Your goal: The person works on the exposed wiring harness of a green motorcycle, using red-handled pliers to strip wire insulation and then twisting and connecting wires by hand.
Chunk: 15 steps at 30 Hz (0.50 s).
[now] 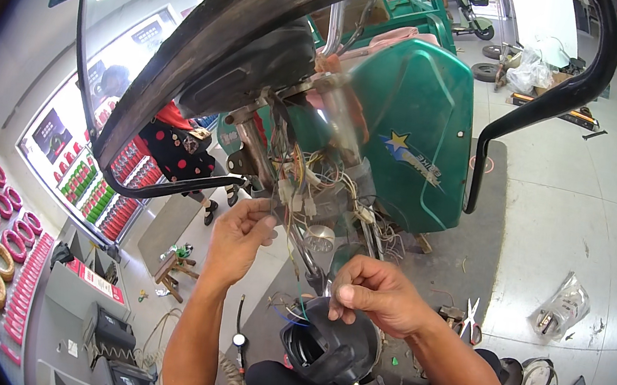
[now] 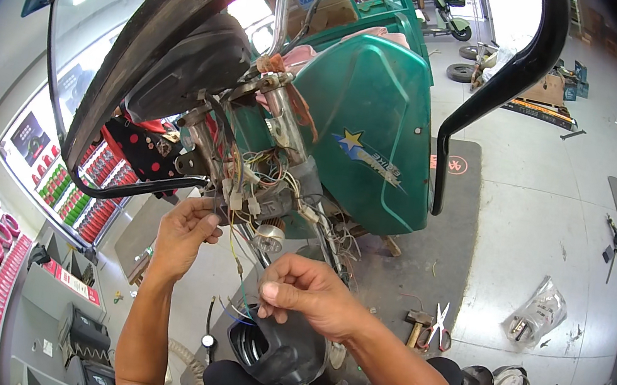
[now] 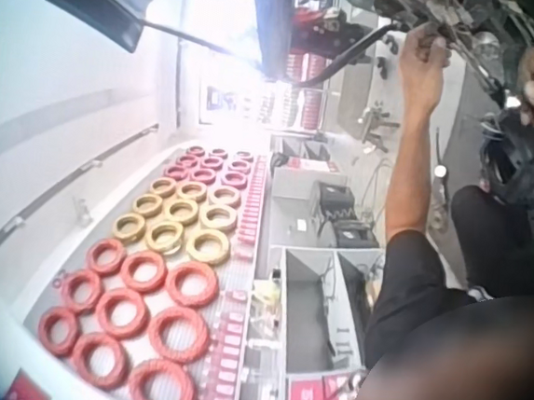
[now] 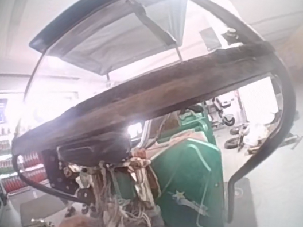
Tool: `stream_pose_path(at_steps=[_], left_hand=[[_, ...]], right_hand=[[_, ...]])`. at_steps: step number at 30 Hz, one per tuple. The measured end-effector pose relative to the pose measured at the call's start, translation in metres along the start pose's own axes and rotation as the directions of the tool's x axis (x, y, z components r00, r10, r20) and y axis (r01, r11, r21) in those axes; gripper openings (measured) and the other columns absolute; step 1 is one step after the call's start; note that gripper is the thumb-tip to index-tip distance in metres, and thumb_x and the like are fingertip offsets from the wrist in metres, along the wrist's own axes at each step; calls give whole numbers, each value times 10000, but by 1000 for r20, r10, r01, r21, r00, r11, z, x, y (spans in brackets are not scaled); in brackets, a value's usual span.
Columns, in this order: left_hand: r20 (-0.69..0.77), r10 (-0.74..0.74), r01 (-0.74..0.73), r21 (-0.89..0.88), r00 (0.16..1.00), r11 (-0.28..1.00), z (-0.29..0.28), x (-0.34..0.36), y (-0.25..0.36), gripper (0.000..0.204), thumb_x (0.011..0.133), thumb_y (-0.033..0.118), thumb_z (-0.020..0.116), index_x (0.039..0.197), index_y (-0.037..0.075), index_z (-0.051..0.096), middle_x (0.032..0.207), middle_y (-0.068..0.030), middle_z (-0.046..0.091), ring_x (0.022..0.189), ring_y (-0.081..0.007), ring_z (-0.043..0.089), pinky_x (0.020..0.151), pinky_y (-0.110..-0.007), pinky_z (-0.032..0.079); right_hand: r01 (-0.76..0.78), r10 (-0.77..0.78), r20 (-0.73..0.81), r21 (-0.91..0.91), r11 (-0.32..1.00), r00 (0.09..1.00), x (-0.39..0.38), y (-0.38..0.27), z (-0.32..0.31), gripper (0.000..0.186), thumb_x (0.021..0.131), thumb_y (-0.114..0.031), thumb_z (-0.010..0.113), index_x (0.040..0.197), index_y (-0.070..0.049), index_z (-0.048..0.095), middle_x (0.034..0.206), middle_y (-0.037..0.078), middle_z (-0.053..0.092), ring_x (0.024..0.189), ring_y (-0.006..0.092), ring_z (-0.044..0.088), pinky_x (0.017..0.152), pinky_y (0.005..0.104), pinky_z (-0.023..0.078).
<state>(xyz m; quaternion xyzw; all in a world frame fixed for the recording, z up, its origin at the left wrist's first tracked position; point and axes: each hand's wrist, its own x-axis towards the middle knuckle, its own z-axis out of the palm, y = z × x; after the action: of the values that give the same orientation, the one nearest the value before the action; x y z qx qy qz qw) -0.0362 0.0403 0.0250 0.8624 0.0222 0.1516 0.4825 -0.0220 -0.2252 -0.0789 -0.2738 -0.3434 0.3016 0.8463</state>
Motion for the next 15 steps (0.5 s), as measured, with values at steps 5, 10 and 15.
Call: stream_pose_path(at_steps=[5, 10, 15], left_hand=[[6, 13, -12, -31, 1000, 999, 4, 0, 2, 345, 1008, 84, 698, 1318, -58, 646, 1053, -86, 734, 873, -130, 692, 785, -275, 581], [10, 48, -47, -80, 999, 996, 7, 3, -4, 371, 1000, 82, 713, 1331, -67, 632, 1040, -72, 725, 891, -109, 677, 819, -263, 564], [8, 62, -61, -62, 998, 996, 8, 5, -5, 386, 994, 93, 726, 1328, -75, 631, 1044, -69, 722, 904, -105, 671, 846, -261, 555]], right_hand=[[-43, 43, -5, 34, 999, 999, 1, 2, 1, 185, 1028, -201, 740, 1017, -51, 634, 942, 99, 720, 857, 175, 719, 689, 277, 557], [-43, 42, 27, 25, 999, 999, 2, 6, 6, 189, 1046, -231, 724, 1005, -64, 646, 939, 44, 696, 828, 113, 681, 683, 251, 518], [-48, 47, 50, 32, 998, 998, 3, 11, 7, 192, 1048, -226, 720, 1008, -54, 646, 935, 50, 698, 815, 110, 671, 685, 248, 508]])
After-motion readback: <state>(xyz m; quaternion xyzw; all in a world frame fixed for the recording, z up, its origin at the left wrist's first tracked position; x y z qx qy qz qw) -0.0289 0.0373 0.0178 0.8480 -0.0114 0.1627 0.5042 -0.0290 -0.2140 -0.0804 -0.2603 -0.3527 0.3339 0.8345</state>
